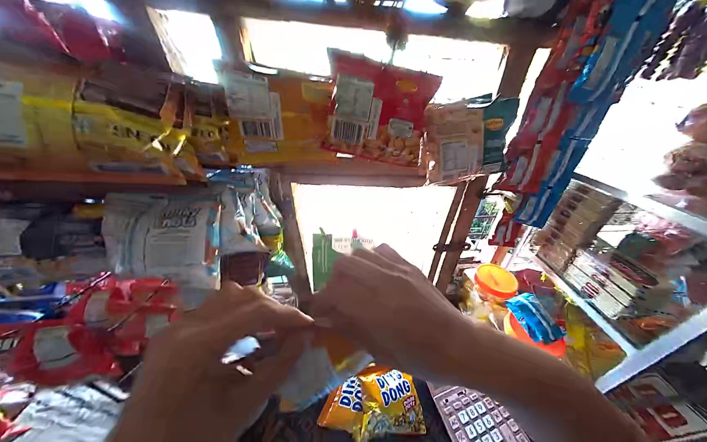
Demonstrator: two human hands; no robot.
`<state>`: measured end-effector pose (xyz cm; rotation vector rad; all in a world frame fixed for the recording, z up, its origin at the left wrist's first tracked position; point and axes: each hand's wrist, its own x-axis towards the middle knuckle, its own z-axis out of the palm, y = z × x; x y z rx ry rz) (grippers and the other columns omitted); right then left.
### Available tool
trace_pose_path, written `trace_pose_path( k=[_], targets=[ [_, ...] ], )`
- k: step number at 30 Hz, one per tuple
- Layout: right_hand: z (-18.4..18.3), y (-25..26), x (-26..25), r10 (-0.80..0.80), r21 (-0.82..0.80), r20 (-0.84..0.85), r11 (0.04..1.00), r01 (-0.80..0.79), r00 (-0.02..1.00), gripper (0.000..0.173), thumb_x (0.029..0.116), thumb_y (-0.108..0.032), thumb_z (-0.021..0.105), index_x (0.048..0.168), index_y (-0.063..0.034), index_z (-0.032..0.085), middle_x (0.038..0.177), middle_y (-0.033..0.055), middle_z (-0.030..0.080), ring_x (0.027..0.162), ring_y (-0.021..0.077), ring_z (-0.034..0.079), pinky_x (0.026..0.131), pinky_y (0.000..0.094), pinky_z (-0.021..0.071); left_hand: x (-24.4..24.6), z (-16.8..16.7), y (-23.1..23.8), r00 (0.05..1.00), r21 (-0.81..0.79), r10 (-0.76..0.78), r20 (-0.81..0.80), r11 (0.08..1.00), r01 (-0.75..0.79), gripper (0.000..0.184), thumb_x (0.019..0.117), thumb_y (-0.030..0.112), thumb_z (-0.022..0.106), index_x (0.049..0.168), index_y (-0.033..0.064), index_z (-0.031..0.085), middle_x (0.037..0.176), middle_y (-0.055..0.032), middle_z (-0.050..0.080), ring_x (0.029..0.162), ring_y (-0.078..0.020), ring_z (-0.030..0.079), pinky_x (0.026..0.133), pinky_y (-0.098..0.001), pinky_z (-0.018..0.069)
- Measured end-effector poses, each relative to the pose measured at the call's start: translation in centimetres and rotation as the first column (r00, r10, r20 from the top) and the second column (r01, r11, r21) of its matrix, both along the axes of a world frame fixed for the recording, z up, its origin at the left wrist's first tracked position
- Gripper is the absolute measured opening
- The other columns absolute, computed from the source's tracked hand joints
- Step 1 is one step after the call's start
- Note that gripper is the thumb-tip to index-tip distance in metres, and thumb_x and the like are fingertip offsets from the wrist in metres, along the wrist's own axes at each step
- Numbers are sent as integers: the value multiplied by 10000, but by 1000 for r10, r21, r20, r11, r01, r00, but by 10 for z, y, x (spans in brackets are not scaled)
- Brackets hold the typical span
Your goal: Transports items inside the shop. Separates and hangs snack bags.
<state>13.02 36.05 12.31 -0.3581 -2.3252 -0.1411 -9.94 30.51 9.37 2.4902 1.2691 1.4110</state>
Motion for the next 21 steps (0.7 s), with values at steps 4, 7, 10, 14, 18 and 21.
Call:
trace_pose_path(
  k=[4,7,10,14,18,21],
  targets=[
    [-79,-6,10,-17,-12,-95,1000,16,995,131,1028,-209,601,1013,-138,711,923,32,680,908,173,635,882,327,488,21,-61,-12,995,201,84,-51,977,-72,141,1028,274,611,1024,169,705,924,-18,651,940,-117,598,863,-231,452],
    [-128,-17,21,-16,-55,-182,998,6,983,99,1017,-185,639,1100,-149,678,999,26,662,995,159,616,970,308,468,27,-103,-20,991,339,122,-56,936,-96,90,1032,186,603,1075,150,673,954,-31,642,926,-175,585,869,-269,456],
    [-159,-25,31,-40,-17,-240,999,37,970,76,1027,-153,601,1100,-154,621,1031,14,616,1028,143,586,1001,294,440,31,-131,-24,992,410,101,-72,910,-62,100,1032,140,590,1109,128,653,990,-33,627,901,-183,551,834,-278,431],
    [-183,-34,36,-47,29,-261,998,57,964,87,1025,-164,599,1109,-162,623,1056,5,606,1066,128,565,1065,311,379,35,-154,-35,993,410,103,-52,909,-73,112,1035,129,582,1120,120,654,1015,-28,623,906,-170,543,856,-277,418],
    [-192,-38,35,-46,44,-261,997,59,964,80,1024,-169,600,1102,-162,618,1064,0,601,1072,132,553,1051,304,369,39,-166,-45,978,409,200,51,889,-203,52,1016,198,625,1046,164,599,981,-10,532,928,-145,519,908,-261,394],
    [-195,-38,30,-68,6,-268,997,72,961,86,1023,-172,600,1107,-158,615,1042,9,585,1025,137,554,999,283,403,42,-171,-52,926,431,365,99,823,-371,183,980,301,684,966,214,524,962,17,459,947,-101,485,948,-239,365]
  ],
)
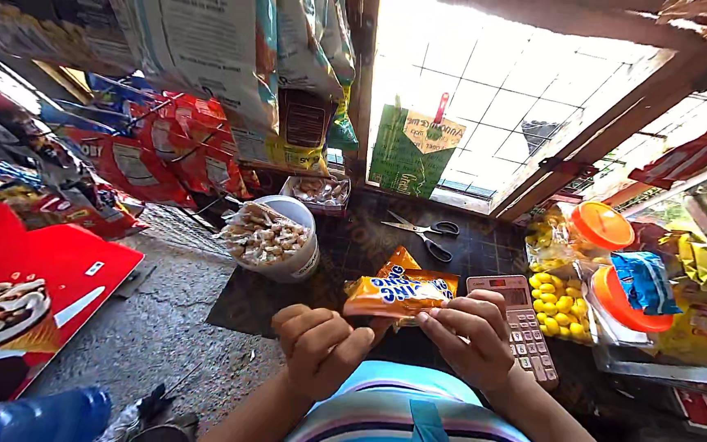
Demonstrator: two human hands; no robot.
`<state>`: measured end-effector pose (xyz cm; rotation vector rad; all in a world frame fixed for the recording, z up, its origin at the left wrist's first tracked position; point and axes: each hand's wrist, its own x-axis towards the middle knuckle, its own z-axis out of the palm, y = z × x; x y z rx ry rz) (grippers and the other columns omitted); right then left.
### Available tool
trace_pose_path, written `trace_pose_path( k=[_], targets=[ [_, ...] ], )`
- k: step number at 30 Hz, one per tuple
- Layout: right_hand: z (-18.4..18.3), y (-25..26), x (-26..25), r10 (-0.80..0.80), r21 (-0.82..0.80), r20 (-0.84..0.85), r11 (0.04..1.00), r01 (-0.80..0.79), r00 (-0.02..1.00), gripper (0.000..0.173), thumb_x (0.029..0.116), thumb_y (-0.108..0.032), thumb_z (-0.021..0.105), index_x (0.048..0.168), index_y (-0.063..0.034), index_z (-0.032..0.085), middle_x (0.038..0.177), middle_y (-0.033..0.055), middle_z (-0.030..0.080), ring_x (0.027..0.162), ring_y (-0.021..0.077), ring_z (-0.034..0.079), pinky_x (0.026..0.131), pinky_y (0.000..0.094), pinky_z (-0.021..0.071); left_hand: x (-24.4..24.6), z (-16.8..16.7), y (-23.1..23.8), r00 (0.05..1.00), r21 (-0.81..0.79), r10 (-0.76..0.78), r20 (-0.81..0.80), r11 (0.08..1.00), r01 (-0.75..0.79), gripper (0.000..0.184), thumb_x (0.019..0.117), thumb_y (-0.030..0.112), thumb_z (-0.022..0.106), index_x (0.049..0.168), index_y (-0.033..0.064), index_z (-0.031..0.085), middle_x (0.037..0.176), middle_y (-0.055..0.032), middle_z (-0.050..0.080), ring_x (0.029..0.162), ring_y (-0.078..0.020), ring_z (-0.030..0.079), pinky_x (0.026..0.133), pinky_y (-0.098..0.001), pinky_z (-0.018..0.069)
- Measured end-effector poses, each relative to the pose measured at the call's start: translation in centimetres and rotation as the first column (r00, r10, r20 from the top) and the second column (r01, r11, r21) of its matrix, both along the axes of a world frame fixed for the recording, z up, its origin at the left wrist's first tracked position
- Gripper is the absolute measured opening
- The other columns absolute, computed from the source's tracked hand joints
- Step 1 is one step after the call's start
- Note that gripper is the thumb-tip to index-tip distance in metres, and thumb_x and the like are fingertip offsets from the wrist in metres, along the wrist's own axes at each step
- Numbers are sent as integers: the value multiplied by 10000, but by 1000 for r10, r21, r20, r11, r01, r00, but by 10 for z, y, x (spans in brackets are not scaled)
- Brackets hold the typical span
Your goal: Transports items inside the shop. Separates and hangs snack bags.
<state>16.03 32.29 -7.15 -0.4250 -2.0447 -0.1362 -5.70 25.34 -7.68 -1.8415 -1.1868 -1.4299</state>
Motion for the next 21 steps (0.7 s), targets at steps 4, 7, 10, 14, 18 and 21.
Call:
trace_pose_path(
  k=[4,7,10,14,18,21],
  targets=[
    [-4,1,-6,-5,-87,-55,996,0,998,98,1022,-152,612,1118,-134,616,1000,21,593,955,134,576,933,259,455,12,1,-5,1000,-105,-23,-15,994,22,192,1011,383,636,976,196,610,878,16,527,917,-124,524,949,-251,378],
    [-9,-2,-9,18,-94,-63,995,-24,998,69,1029,-145,581,1077,-145,532,1024,17,621,956,133,604,899,247,481,22,-2,9,896,-344,-242,372,861,375,335,1047,386,575,1048,71,689,919,-42,686,884,-50,674,811,-179,564],
    [-13,-3,-13,44,-90,-59,995,-49,997,76,1023,-144,591,1030,-138,515,1001,27,627,931,142,609,876,253,491,33,-3,17,668,-329,-288,687,696,638,342,998,376,658,1069,41,666,956,-8,713,855,-17,699,773,-205,614],
    [-17,-2,-12,8,-80,-49,997,-12,999,79,1009,-131,606,1006,-122,528,977,38,637,917,151,612,884,253,492,45,-1,18,450,-262,-195,872,591,763,232,935,207,739,1064,32,658,973,37,734,894,-36,717,826,-239,620],
    [-27,-1,-14,37,-61,-22,997,-39,999,75,1001,-117,618,1020,-111,545,1002,51,661,938,167,631,902,267,508,49,2,21,243,-186,-38,969,535,824,101,940,31,663,1040,39,652,896,48,723,799,-29,699,731,-211,599],
    [-30,-1,-18,94,-103,-59,990,-100,994,137,963,-181,691,996,-107,580,966,49,692,904,159,663,859,262,542,47,1,22,254,-197,-25,967,557,807,150,917,-45,638,1047,5,691,901,24,744,802,-34,709,750,-204,603]
  ],
)
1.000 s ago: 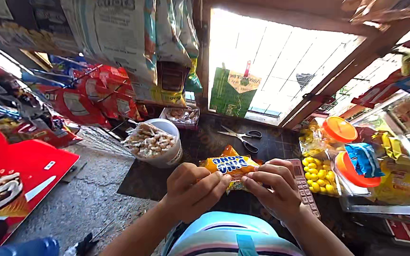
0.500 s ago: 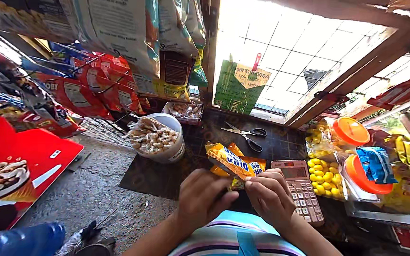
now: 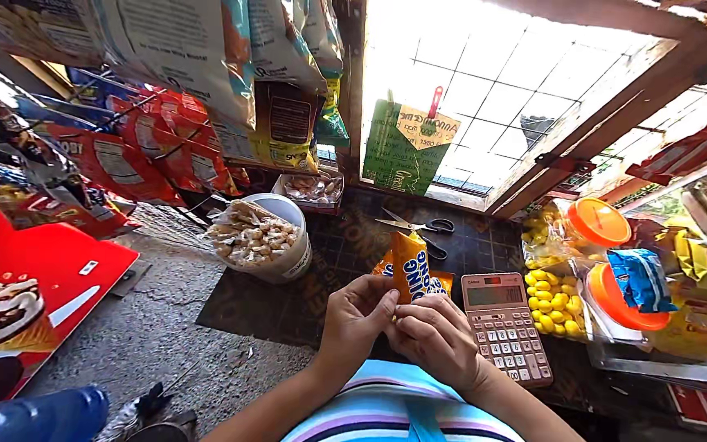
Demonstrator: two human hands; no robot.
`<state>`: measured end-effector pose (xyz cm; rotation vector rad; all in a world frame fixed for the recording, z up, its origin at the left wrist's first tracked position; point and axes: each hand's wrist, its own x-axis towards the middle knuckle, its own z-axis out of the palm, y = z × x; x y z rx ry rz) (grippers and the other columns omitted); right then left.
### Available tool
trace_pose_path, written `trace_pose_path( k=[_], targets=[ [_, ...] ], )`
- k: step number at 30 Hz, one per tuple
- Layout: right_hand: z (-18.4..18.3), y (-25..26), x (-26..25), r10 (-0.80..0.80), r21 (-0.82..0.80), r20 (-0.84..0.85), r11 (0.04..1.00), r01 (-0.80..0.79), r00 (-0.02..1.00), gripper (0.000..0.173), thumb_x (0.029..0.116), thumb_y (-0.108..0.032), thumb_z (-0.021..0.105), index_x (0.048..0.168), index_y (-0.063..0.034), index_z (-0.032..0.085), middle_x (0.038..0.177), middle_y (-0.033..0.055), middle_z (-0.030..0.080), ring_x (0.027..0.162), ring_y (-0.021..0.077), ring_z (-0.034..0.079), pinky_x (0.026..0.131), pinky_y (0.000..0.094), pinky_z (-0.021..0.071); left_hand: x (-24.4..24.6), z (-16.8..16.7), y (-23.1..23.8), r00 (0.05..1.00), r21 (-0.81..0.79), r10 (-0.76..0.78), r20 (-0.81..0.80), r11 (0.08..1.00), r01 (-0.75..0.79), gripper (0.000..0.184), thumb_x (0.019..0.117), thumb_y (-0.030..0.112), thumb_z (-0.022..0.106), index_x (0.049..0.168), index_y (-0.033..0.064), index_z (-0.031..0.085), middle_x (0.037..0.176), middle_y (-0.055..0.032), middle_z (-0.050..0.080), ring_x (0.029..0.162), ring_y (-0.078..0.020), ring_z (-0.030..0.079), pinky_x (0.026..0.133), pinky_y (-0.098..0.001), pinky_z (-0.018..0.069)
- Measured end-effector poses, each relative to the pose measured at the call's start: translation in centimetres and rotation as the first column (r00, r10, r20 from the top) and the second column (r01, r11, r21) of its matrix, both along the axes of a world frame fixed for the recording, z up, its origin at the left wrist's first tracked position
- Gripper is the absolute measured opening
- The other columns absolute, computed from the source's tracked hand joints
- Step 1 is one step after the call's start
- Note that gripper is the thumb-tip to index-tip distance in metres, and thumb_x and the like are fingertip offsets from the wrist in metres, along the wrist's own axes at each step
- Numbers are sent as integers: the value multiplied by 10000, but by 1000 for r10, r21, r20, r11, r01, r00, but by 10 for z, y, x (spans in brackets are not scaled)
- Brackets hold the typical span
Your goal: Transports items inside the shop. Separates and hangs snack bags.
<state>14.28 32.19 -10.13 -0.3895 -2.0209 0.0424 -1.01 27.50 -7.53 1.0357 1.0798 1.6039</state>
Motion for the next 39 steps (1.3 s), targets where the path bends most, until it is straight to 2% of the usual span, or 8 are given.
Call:
trace_pose_path(
  k=[2,7,12,15,19,30,36,39],
  targets=[
    [1,-1,-1,4,-68,-43,998,-7,999,182,960,-250,695,1013,-121,578,995,32,690,930,135,669,865,253,548,-3,1,0,999,19,11,-49,1000,-10,161,904,-58,640,1048,-5,690,915,17,744,816,-37,709,773,-204,603],
    [10,2,1,-105,-223,-80,971,85,991,113,973,-142,680,1071,-89,692,1068,54,676,1038,124,633,933,217,509,-6,1,-2,983,78,54,-177,996,-41,154,884,-28,606,1012,17,679,900,57,714,802,2,679,744,-175,583],
    [7,3,1,-154,-279,-54,951,133,987,157,949,-158,718,1076,-68,733,1064,73,692,1062,120,630,962,192,490,-6,-3,-3,953,121,40,-299,993,-4,133,944,29,607,1048,-13,679,944,13,705,838,-14,679,777,-181,585],
    [6,4,2,-151,-281,-68,951,126,986,161,938,-144,731,1075,-60,743,1059,78,697,1059,122,633,964,192,494,-8,-5,-4,941,138,11,-339,990,39,156,968,64,650,1088,-30,685,991,-17,708,894,-41,695,839,-202,596],
    [8,5,7,-134,-290,-52,950,113,990,141,953,-142,719,1065,-67,761,1071,74,714,1064,129,640,966,209,497,-10,-5,-5,897,161,-10,-442,983,91,237,914,65,714,1126,-37,686,1025,-47,704,924,-62,696,862,-208,593],
    [10,10,9,-185,-236,44,953,190,982,136,968,-256,708,981,-145,785,998,6,741,950,123,642,930,292,458,-15,-4,-2,810,200,91,-579,979,33,120,958,95,678,1018,27,758,1029,-48,720,993,-49,686,892,-171,568],
    [4,14,6,-178,-170,22,969,180,984,137,1003,-231,656,979,-126,741,964,14,712,891,120,606,938,314,412,-11,-1,0,804,257,164,-572,966,-14,124,972,138,683,1013,21,683,950,-18,727,884,-29,697,824,-177,588],
    [0,16,5,-188,-154,16,970,189,982,143,1020,-226,623,994,-124,721,970,16,700,901,119,603,956,317,405,-10,2,2,673,330,242,-699,944,2,211,1030,204,611,1093,34,719,979,-59,715,949,-53,666,884,-162,529]
  ],
)
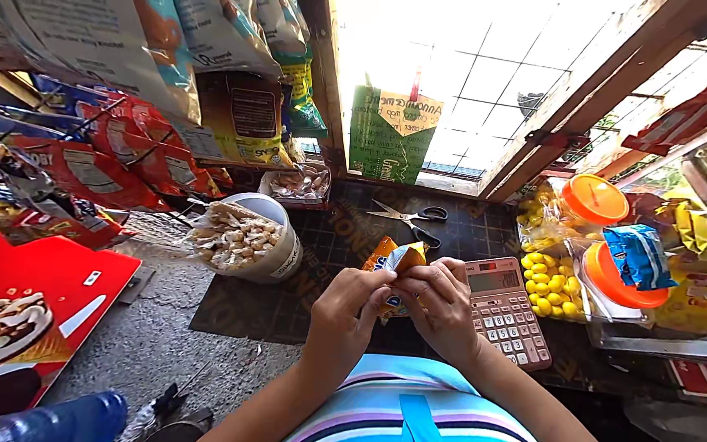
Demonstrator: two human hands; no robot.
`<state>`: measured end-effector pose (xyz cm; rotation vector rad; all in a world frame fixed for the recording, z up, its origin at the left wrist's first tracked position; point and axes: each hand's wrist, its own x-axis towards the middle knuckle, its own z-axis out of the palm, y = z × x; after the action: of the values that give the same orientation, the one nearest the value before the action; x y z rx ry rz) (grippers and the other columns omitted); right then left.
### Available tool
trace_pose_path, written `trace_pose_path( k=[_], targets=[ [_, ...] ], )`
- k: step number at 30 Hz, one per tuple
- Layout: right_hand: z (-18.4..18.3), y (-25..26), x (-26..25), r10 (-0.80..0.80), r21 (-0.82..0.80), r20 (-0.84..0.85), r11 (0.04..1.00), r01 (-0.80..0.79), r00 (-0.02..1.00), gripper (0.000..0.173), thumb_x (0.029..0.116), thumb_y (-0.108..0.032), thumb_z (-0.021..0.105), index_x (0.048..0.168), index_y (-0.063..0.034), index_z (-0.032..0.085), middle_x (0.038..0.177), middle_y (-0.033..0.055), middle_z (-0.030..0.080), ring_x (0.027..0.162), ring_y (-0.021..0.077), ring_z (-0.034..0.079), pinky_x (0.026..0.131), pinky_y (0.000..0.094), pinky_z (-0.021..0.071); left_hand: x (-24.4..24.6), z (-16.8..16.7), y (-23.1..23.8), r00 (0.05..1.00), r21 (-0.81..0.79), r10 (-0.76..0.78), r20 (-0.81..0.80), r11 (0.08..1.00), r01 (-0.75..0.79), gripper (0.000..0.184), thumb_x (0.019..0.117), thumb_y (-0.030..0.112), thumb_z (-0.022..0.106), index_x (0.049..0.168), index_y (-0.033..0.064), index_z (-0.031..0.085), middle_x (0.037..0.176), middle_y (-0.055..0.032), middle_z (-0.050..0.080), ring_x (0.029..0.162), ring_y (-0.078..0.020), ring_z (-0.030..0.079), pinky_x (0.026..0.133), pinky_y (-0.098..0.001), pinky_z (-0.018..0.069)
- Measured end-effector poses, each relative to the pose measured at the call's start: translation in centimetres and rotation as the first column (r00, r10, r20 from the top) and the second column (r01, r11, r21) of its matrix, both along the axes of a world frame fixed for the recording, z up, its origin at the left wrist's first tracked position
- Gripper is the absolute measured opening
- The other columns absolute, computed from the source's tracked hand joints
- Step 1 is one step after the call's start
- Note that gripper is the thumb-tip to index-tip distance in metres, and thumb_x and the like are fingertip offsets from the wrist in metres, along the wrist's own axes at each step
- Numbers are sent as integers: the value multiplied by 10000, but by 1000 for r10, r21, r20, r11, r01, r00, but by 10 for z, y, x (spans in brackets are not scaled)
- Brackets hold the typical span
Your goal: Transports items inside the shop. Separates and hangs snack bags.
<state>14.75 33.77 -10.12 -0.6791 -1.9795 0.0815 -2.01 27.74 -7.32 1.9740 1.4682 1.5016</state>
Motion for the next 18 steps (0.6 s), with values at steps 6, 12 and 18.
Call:
trace_pose_path(
  k=[6,12,18],
  targets=[
    [-1,1,-1,-16,36,16,999,16,1000,152,1037,-217,587,1010,-114,696,975,23,693,914,125,609,972,311,405,-4,2,0,931,168,79,-355,986,-20,213,1020,67,574,1174,71,722,960,-112,648,923,-175,619,872,-198,493],
    [-2,3,-4,-35,80,48,996,31,998,153,1039,-200,561,1019,-111,684,978,26,687,900,134,597,959,316,398,-10,7,1,864,153,96,-494,988,-22,268,1005,25,552,1209,81,717,1019,-146,665,884,-220,646,811,-245,528],
    [-2,8,-9,-27,83,93,996,19,995,144,1029,-190,582,1003,-113,701,976,27,702,884,139,606,946,323,406,-16,2,6,872,184,102,-479,983,-15,198,1012,22,552,1112,29,722,972,-136,713,910,-222,684,852,-260,537]
  ],
)
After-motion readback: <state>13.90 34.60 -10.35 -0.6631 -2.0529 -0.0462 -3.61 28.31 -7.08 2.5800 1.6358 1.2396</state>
